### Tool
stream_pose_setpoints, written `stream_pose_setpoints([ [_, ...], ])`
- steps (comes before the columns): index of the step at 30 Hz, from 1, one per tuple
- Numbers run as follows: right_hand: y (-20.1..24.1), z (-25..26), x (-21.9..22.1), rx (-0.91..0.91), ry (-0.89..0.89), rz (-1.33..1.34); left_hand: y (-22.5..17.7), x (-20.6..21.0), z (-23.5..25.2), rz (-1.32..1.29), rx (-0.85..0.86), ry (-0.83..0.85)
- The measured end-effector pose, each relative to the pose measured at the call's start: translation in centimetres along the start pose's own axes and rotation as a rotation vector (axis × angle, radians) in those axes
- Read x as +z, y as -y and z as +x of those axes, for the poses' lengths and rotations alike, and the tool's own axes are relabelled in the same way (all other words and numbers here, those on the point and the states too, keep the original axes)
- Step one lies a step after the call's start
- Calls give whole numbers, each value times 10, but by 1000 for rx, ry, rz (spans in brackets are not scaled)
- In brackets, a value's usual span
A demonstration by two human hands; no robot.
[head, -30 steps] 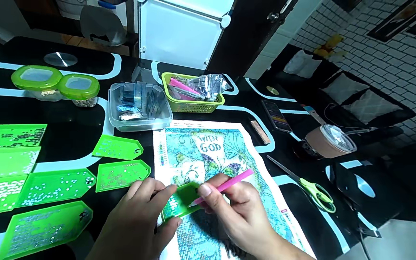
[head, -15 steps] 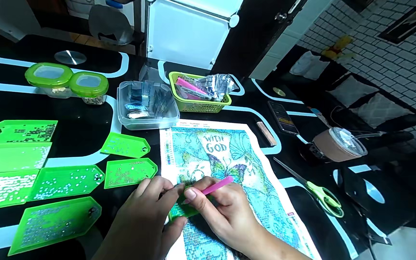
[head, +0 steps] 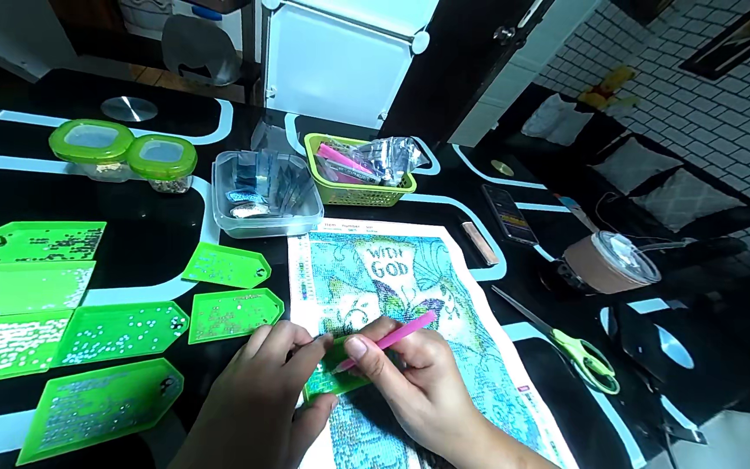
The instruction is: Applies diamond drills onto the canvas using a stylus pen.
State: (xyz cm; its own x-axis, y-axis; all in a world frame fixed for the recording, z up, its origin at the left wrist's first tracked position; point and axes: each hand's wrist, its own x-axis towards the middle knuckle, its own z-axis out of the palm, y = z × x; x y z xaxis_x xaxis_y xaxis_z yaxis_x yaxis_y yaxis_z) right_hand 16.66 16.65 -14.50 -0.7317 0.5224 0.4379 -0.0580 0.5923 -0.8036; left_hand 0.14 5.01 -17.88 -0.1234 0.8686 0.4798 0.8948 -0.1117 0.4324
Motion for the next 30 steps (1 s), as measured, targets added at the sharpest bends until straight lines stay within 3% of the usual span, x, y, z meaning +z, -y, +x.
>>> stream_pose_setpoints([
  [11,-1,-33,-21,196,-119,211,-3,-10,3,-66,-42,120],
  [21,-11,-42,-18,126,-104,90,-5,-19,5,-92,-71,211],
  [30,-12,-42,-18,48,-77,-27,-3,-18,4,-88,-53,186],
])
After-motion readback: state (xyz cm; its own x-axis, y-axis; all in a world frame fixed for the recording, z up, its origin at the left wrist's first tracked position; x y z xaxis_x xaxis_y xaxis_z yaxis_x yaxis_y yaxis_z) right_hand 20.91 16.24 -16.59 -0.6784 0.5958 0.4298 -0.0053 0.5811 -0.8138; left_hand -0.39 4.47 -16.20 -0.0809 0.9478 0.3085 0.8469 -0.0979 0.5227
